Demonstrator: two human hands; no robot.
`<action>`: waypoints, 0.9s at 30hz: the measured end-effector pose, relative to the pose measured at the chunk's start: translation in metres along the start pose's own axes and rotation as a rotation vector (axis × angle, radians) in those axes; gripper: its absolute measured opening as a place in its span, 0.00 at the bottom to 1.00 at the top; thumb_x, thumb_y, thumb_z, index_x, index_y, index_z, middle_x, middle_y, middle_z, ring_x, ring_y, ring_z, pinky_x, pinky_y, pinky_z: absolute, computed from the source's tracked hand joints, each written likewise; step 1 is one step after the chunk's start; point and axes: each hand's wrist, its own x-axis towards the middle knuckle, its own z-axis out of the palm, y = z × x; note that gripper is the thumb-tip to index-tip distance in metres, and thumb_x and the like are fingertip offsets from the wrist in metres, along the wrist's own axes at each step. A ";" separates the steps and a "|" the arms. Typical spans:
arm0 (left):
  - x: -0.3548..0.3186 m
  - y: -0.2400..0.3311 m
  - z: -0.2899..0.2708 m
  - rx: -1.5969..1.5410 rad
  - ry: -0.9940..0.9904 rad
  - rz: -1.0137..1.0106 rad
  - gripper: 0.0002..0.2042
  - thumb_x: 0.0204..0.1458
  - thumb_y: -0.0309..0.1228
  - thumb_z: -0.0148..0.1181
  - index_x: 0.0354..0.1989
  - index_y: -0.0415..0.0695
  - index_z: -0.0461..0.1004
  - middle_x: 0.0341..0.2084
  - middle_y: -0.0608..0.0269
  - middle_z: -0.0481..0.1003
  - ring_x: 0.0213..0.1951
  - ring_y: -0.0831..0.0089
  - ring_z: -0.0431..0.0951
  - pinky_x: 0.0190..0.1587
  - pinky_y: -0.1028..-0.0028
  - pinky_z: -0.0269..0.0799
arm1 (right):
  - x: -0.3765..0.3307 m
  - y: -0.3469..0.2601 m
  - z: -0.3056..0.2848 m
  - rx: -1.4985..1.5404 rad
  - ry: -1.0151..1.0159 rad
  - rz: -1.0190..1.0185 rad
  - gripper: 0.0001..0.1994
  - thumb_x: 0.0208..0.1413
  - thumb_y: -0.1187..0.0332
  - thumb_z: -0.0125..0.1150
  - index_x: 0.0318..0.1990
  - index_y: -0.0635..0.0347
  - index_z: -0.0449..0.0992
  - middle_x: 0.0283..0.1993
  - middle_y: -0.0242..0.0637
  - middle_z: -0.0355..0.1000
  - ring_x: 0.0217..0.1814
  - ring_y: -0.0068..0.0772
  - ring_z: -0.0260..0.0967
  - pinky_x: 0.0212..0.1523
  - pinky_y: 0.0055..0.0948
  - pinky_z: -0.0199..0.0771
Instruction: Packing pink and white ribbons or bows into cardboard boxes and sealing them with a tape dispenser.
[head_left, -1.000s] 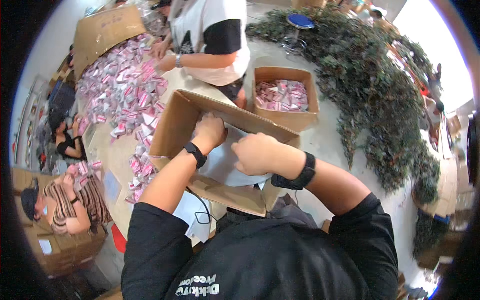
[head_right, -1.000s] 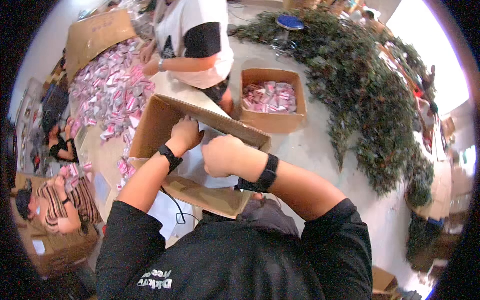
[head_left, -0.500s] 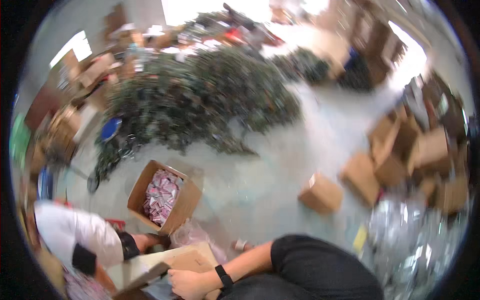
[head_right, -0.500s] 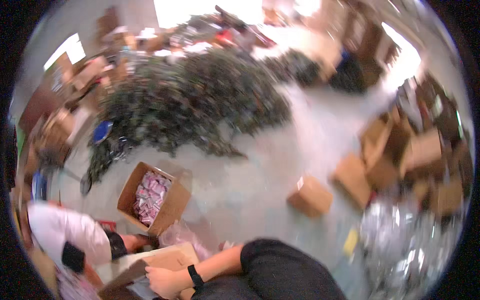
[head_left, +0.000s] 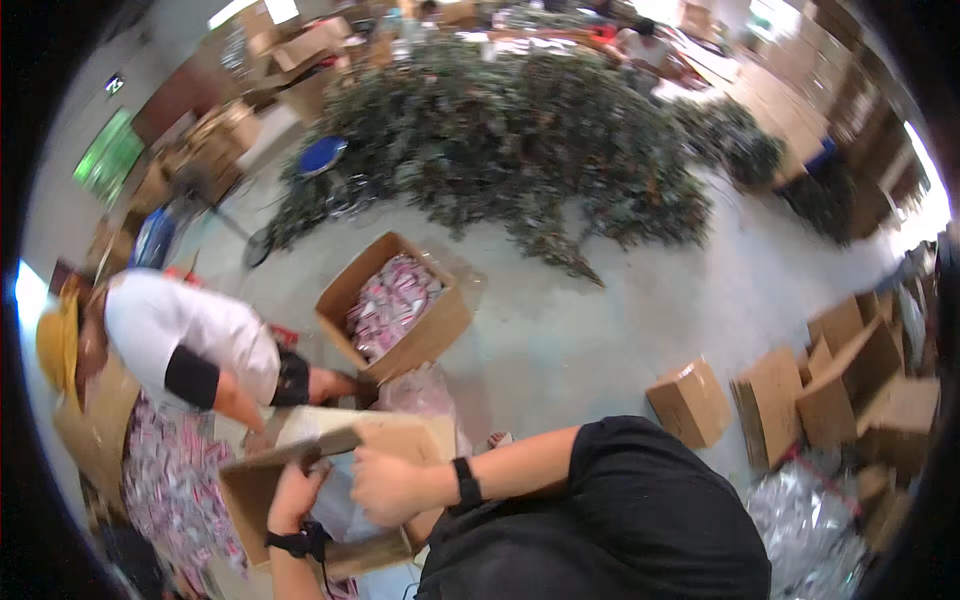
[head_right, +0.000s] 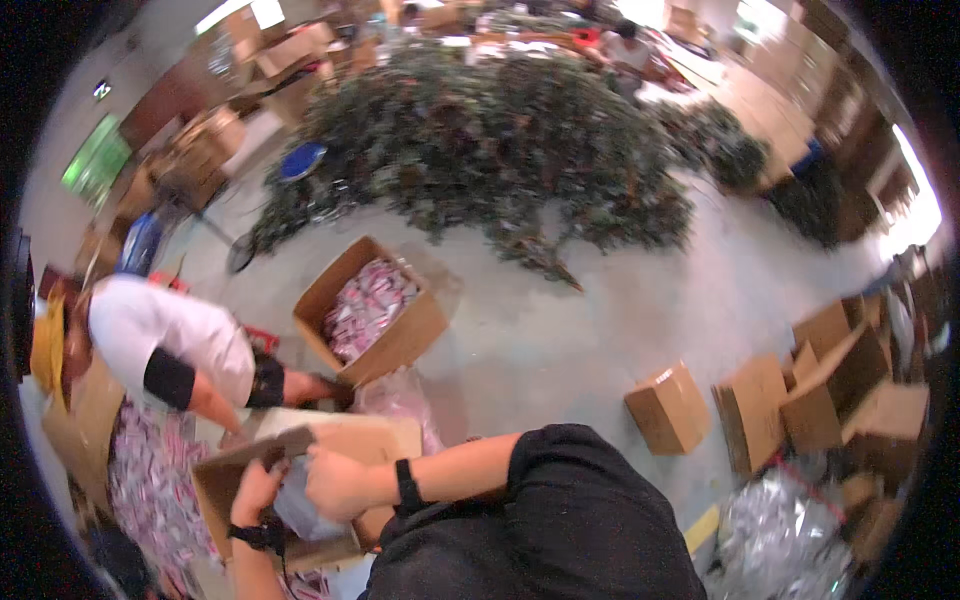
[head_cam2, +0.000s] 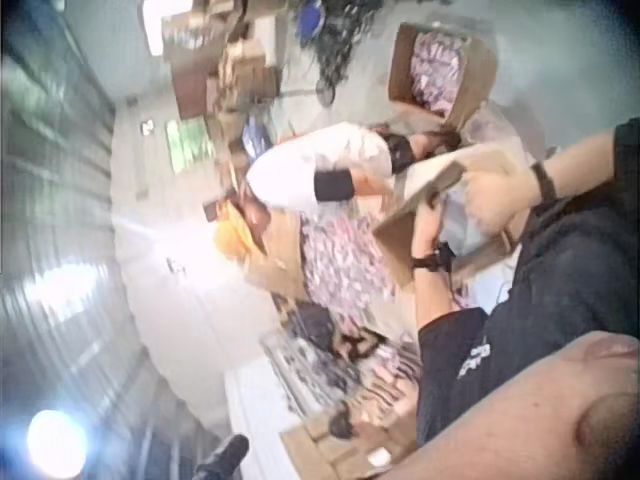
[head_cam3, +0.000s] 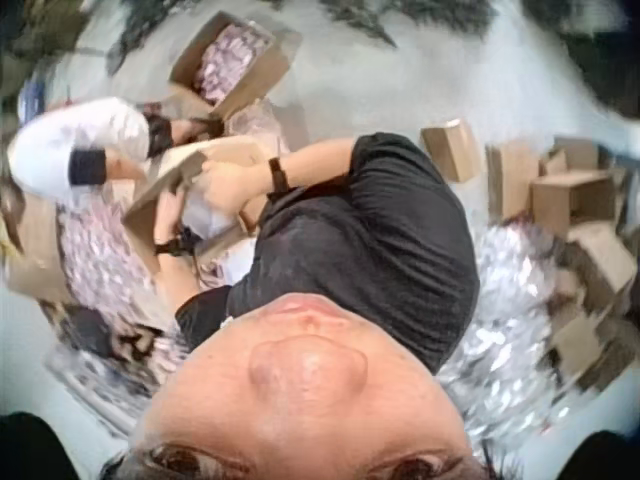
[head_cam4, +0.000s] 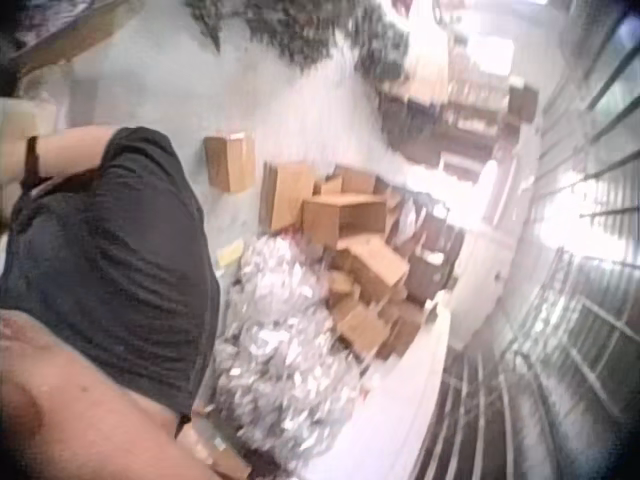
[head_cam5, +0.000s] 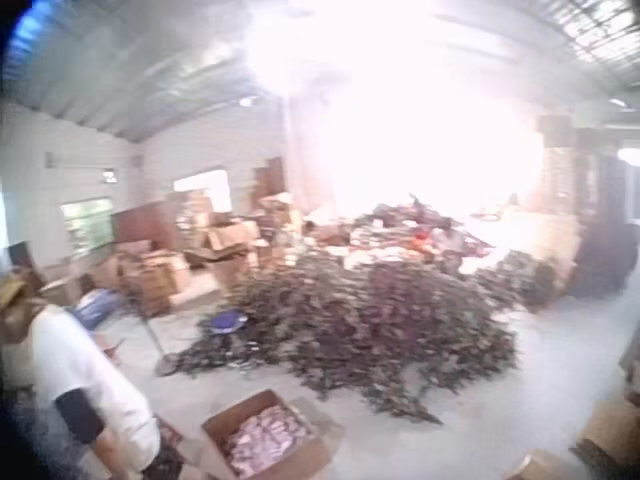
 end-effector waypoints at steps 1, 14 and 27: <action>-0.040 0.024 -0.016 -0.417 0.125 0.102 0.18 0.61 0.28 0.57 0.57 0.33 0.70 0.53 0.52 0.76 0.53 0.66 0.75 0.58 0.70 0.68 | 0.004 -0.006 -0.009 0.007 -0.057 0.010 0.11 0.38 0.58 0.61 0.19 0.54 0.78 0.20 0.37 0.73 0.31 0.40 0.70 0.46 0.38 0.62; -0.423 -0.160 0.189 -0.599 1.047 -0.356 0.11 0.61 0.29 0.57 0.47 0.34 0.74 0.40 0.54 0.79 0.41 0.70 0.79 0.46 0.71 0.73 | 0.003 -0.103 -0.086 0.067 -0.376 0.411 0.25 0.54 0.55 0.65 0.52 0.67 0.76 0.49 0.55 0.76 0.53 0.55 0.74 0.55 0.43 0.73; -0.474 -0.280 0.333 -0.355 0.912 -0.771 0.24 0.56 0.40 0.61 0.57 0.38 0.69 0.51 0.37 0.71 0.53 0.42 0.72 0.55 0.53 0.70 | 0.046 -0.226 -0.011 -0.140 -0.376 0.113 0.31 0.55 0.62 0.66 0.64 0.68 0.63 0.62 0.58 0.66 0.63 0.61 0.64 0.62 0.45 0.65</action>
